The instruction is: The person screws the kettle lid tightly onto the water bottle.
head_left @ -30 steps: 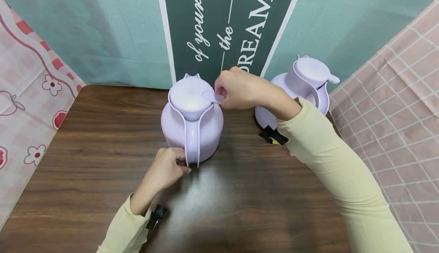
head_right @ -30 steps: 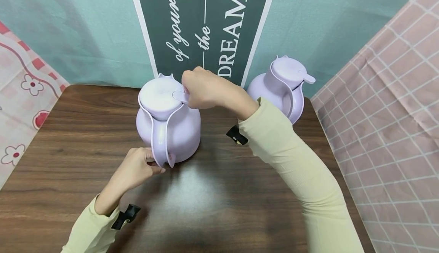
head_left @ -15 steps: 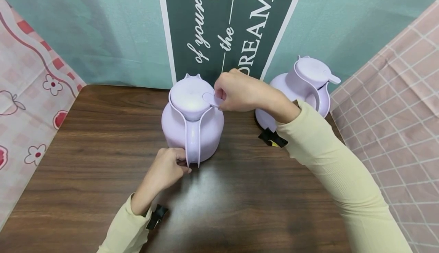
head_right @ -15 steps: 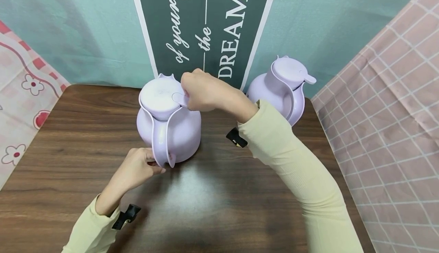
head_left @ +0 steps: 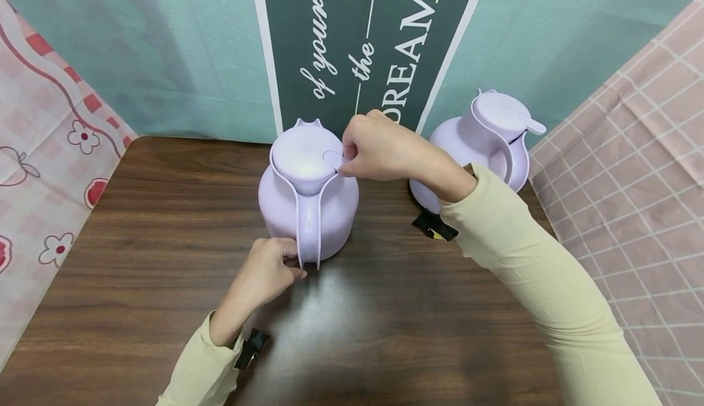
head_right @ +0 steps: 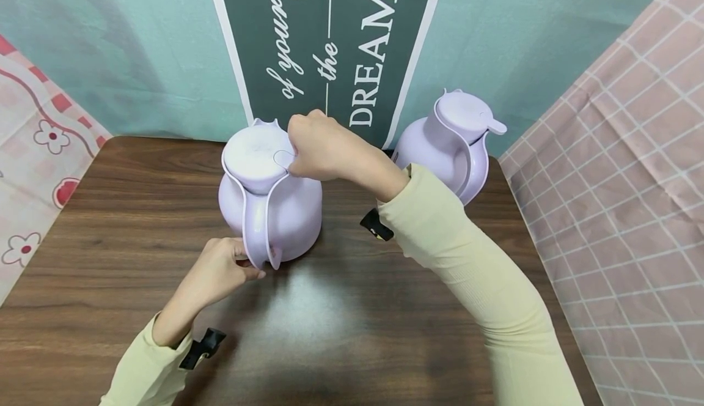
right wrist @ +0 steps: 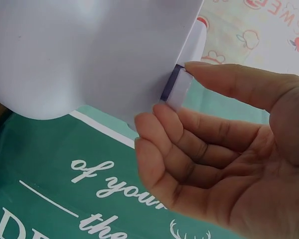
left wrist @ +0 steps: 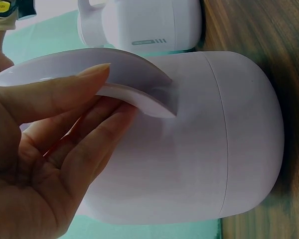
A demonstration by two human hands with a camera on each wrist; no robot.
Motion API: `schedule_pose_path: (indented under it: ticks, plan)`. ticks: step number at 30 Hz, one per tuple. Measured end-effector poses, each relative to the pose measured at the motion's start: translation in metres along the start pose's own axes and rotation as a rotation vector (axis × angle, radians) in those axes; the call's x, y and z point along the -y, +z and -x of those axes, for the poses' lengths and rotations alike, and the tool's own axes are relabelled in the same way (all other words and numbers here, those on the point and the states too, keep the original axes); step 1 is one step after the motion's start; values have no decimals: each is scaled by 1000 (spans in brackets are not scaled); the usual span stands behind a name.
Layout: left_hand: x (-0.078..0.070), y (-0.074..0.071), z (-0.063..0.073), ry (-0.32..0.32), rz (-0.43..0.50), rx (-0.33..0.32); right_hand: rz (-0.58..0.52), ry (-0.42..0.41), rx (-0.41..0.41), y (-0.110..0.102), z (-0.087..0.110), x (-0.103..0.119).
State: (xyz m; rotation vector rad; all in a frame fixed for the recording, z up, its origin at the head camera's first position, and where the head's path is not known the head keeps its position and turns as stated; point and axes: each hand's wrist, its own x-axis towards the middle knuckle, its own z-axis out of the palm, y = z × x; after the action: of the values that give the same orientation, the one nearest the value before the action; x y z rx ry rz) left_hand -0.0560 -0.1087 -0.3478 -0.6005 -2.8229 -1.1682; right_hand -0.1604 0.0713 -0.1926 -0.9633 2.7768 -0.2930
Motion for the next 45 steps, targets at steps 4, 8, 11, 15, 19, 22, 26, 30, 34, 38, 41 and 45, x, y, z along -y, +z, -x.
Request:
schedule_pose_path:
  ticks: [4,8,11,15,19,22,26,30,34,38,41,45]
  plan:
    - [1,-1,0,-9,2,3,-15,39,-13,1,-1,2]
    - [2,-2,-1,-10,1,5,-36,57,-30,4,-2,5]
    - [3,-2,-1,-7,1,6,-44,59,-50,6,-2,7]
    - [5,-3,-1,-6,1,10,-28,62,-71,10,-4,11]
    - [6,-4,-1,-9,4,14,-19,72,-83,14,-6,14]
    - [7,-4,-1,-7,5,14,-18,76,-84,16,-7,15]
    - [9,-6,-1,6,0,10,-2,86,-72,17,-8,17]
    - [11,-6,-2,21,-1,5,14,94,-68,18,-9,20]
    - [13,-7,-2,27,0,3,15,105,-69,19,-10,23]
    - [14,-7,-2,29,-7,8,12,116,-71,21,-11,25]
    - [16,-8,-2,28,-12,13,17,117,-77,23,-12,25]
    - [17,-9,-3,23,-15,17,22,117,-84,24,-13,27]
